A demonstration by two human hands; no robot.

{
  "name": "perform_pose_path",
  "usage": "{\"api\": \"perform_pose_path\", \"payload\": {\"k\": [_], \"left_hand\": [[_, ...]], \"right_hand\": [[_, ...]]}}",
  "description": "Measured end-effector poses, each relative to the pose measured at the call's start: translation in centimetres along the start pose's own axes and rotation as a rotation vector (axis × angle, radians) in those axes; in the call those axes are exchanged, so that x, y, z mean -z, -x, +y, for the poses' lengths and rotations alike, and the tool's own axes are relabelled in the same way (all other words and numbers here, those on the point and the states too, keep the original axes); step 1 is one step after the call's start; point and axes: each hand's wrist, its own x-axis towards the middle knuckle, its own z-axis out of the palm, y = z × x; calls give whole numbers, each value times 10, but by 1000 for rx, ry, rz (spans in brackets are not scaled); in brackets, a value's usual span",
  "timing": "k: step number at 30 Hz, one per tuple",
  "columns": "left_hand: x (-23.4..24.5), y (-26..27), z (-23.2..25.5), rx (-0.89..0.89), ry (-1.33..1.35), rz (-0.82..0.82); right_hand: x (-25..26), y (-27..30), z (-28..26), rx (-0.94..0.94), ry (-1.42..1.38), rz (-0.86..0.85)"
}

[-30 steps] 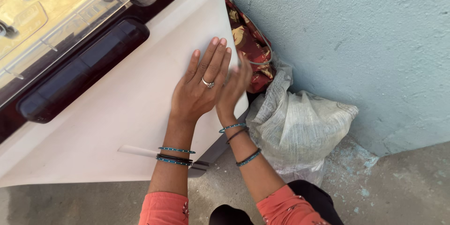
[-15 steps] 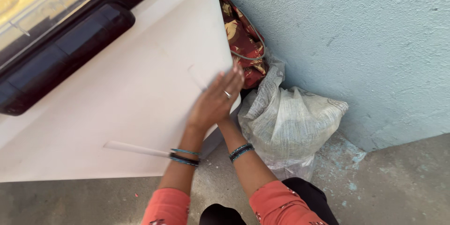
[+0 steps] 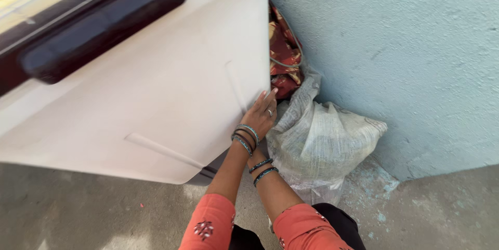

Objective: The person wipes the exterior surfaces, top lid, control knobs, and lower base of a washing machine with a cloth.

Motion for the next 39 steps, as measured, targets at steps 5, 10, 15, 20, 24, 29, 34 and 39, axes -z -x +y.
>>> {"api": "perform_pose_path", "payload": {"k": [5,10,15,20,24,29,34,39], "left_hand": [[65,30,-48,151,-150,352],[156,48,-104,326,-54,584],[212,76,-131,388,-100,566],[201,120,-143,492,-93,599],[161,154,-145,628,6,773],[125,203,-138,841,-121,904],[139,231,-133,1231,113,1108],[167,246,-140,1258,324,1228]], "right_hand": [[74,-57,-164,51,-211,307],[185,-117,-321,361,-260,484],[231,-205,-368,483,-248,550],[218,-186,-386,486,-367,530],[187,-136,-417,584,-261,500],[172,-89,-441,687,-307,417],[151,-48,-464,806,-303,347],[146,-36,-455,910,-290,295]]}}
